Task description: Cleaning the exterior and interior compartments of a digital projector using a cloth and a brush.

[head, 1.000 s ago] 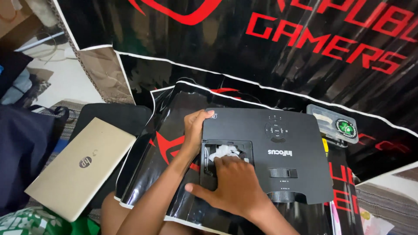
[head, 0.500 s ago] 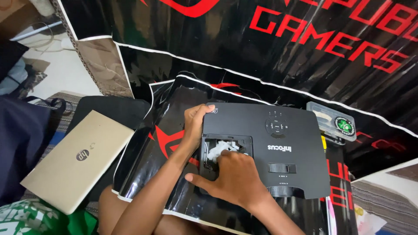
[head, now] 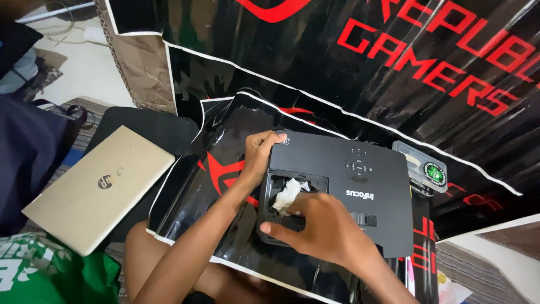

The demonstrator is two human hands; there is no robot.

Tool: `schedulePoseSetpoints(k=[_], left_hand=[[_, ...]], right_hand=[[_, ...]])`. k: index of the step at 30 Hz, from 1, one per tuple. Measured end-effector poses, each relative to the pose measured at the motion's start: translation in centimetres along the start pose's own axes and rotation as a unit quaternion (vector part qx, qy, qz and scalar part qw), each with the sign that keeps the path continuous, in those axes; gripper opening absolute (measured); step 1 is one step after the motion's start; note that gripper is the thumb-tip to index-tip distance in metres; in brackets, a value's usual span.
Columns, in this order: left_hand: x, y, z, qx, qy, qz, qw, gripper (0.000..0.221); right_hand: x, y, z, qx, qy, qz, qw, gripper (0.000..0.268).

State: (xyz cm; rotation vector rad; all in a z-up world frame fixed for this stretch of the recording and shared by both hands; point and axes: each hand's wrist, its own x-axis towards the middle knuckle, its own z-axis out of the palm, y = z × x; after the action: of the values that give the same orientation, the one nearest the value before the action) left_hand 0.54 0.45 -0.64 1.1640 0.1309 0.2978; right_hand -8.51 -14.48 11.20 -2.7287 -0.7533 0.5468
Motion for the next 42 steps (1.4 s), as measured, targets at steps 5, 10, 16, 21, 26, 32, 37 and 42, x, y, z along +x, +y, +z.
schedulePoseSetpoints(k=[5,10,16,21,26,32,37,42], left_hand=[[0.4,-0.7,-0.2,0.01,-0.006,0.013,1.0,0.048],[-0.1,0.2,-0.3,0.015,-0.011,0.035,0.999,0.042],[0.2,-0.5,-0.6,0.008,-0.009,0.032,0.999,0.037],[0.4,-0.5,-0.6,0.02,-0.012,0.03,0.999,0.039],[0.1,-0.1,-0.4,0.007,-0.011,0.023,1.0,0.041],[0.5,-0.8,-0.4,0.021,-0.011,0.03,0.999,0.045],[0.4,-0.8,-0.3,0.028,-0.012,0.03,0.999,0.042],[0.2,-0.5,-0.3,0.025,-0.018,0.038,0.999,0.043]], right_hand=[[1.1,0.0,2.4,-0.17,-0.081,-0.026,0.982,0.087],[2.1,-0.6,0.0,-0.059,-0.115,-0.036,0.991,0.087],[0.5,-1.1,-0.1,0.037,-0.052,-0.007,0.998,0.061],[1.5,-1.7,0.3,0.016,-0.106,0.007,0.994,0.09],[1.2,-1.3,1.9,0.036,-0.063,-0.003,0.997,0.082],[0.7,-0.3,3.5,0.026,0.011,-0.091,0.995,0.07],[0.2,0.3,3.8,0.042,0.055,-0.132,0.989,0.091],[0.1,0.3,5.5,0.058,0.21,-0.18,0.959,0.079]])
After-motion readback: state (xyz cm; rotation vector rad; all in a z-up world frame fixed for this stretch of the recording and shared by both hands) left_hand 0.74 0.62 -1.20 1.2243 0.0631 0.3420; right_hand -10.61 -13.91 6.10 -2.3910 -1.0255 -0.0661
